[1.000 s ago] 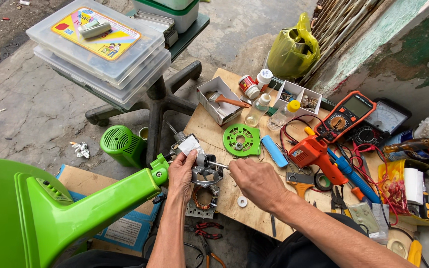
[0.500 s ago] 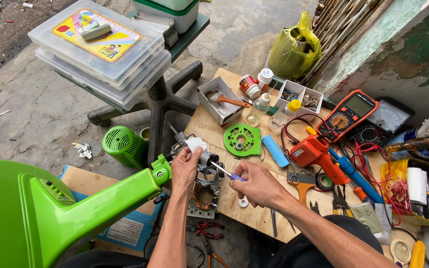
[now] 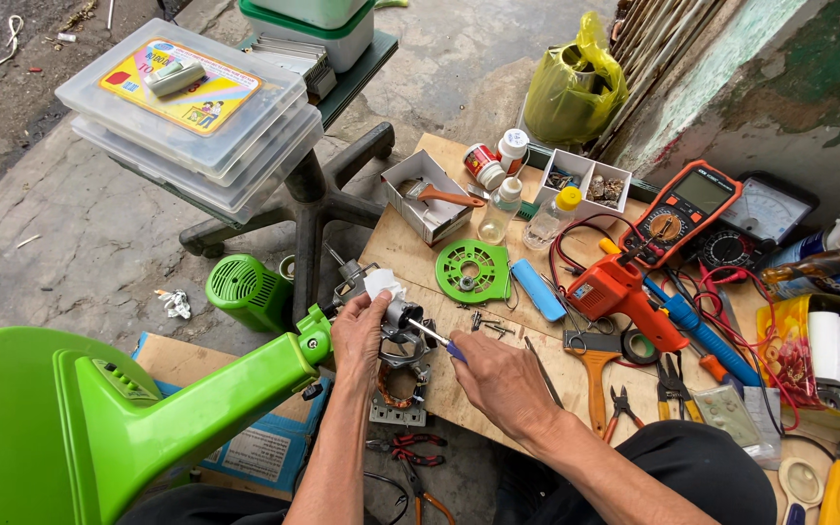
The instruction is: The person assembles a small electrical component, likely a motor or switch, by hand. They insert a white plastic piece into a metal housing and use a screwdriver to tighten screws, securing the parts together.
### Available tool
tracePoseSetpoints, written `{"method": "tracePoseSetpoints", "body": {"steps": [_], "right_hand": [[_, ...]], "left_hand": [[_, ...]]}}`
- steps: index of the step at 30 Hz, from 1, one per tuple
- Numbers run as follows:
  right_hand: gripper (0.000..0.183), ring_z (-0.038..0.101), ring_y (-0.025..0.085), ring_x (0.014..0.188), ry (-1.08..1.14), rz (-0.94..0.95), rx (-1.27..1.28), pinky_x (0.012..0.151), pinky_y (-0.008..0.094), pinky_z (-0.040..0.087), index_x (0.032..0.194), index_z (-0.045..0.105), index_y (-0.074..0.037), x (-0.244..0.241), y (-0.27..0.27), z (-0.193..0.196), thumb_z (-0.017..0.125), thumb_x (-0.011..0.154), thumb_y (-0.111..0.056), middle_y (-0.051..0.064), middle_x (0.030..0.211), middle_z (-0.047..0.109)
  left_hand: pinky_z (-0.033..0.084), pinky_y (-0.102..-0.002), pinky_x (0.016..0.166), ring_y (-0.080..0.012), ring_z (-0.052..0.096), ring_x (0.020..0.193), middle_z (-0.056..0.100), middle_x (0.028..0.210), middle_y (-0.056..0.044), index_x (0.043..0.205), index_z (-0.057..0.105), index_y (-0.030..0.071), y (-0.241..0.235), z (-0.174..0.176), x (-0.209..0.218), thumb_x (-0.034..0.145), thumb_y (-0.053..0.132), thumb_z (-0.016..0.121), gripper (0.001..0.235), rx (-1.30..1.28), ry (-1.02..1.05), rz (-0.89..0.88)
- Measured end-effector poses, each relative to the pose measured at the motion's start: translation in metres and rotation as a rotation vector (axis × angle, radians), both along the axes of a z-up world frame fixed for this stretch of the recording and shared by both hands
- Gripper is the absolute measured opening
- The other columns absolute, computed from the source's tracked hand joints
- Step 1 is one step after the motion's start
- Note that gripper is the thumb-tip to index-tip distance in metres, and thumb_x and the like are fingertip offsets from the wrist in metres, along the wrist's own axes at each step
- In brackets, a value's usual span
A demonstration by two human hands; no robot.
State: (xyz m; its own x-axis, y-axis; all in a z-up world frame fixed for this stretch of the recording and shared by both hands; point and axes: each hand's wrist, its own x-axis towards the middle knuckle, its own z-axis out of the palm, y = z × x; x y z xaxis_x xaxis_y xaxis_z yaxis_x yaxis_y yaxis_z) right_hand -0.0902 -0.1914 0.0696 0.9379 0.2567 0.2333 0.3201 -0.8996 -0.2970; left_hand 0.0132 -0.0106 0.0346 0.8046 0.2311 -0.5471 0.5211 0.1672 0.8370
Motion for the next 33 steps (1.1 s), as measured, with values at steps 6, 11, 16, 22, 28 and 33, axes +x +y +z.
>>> {"method": "tracePoseSetpoints", "body": {"steps": [6,11,16,22,28,33], "right_hand": [[0.023,0.062,0.020,0.057,-0.188,0.040,-0.171,0.038,0.037,0.046,0.112,0.061,-0.010,0.002,0.008,-0.007,0.072,0.093,-0.018,0.003,0.080,0.059],[0.034,0.049,0.010,0.035,0.842,-0.457,0.960,0.026,0.018,0.033,0.118,0.065,0.006,0.014,0.020,0.040,0.061,0.101,-0.023,0.015,0.065,0.065],[0.039,0.044,0.014,0.031,0.948,-0.584,1.139,0.025,0.022,0.024,0.102,0.061,0.006,0.021,0.019,0.050,0.073,0.091,-0.030,0.021,0.057,0.059],[0.010,0.061,0.015,0.062,0.079,0.038,-0.112,0.049,0.024,0.051,0.104,0.064,-0.009,0.014,0.014,-0.001,0.060,0.096,-0.006,0.004,0.077,0.055],[0.022,0.062,0.012,0.054,0.686,-0.299,0.452,0.062,0.022,0.060,0.103,0.071,-0.007,0.032,0.017,0.036,0.056,0.103,-0.023,0.006,0.072,0.067],[0.036,0.056,0.014,0.041,0.749,-0.344,0.425,0.032,0.022,0.042,0.120,0.061,0.004,0.034,0.023,0.078,0.064,0.097,-0.024,0.016,0.068,0.069]], "left_hand": [[0.047,-0.026,0.053,-0.0104,0.055,0.064,0.069,0.077,0.000,0.098,0.080,0.009,-0.002,-0.019,0.001,0.087,0.027,0.080,0.021,-0.040,0.014,0.039],[0.063,-0.034,0.068,-0.0174,0.072,0.078,0.076,0.083,-0.009,0.099,0.077,0.008,0.004,-0.077,0.008,0.081,0.024,0.086,0.025,-0.180,-0.023,0.103],[0.063,-0.036,0.064,-0.0185,0.072,0.075,0.075,0.082,-0.010,0.095,0.077,0.010,0.004,-0.082,0.013,0.080,0.022,0.086,0.022,-0.199,-0.007,0.143],[0.061,-0.033,0.067,-0.0156,0.066,0.071,0.068,0.076,-0.006,0.091,0.075,0.007,-0.005,-0.048,0.003,0.079,0.018,0.086,0.020,-0.194,-0.009,0.168],[0.061,-0.033,0.067,-0.0166,0.068,0.070,0.067,0.072,-0.006,0.087,0.075,0.009,0.000,-0.061,0.003,0.079,0.018,0.084,0.015,-0.206,-0.009,0.191],[0.058,-0.030,0.069,-0.0134,0.065,0.072,0.069,0.076,-0.005,0.089,0.077,0.011,-0.002,-0.075,0.007,0.080,0.022,0.085,0.017,-0.156,-0.012,0.182]]}}
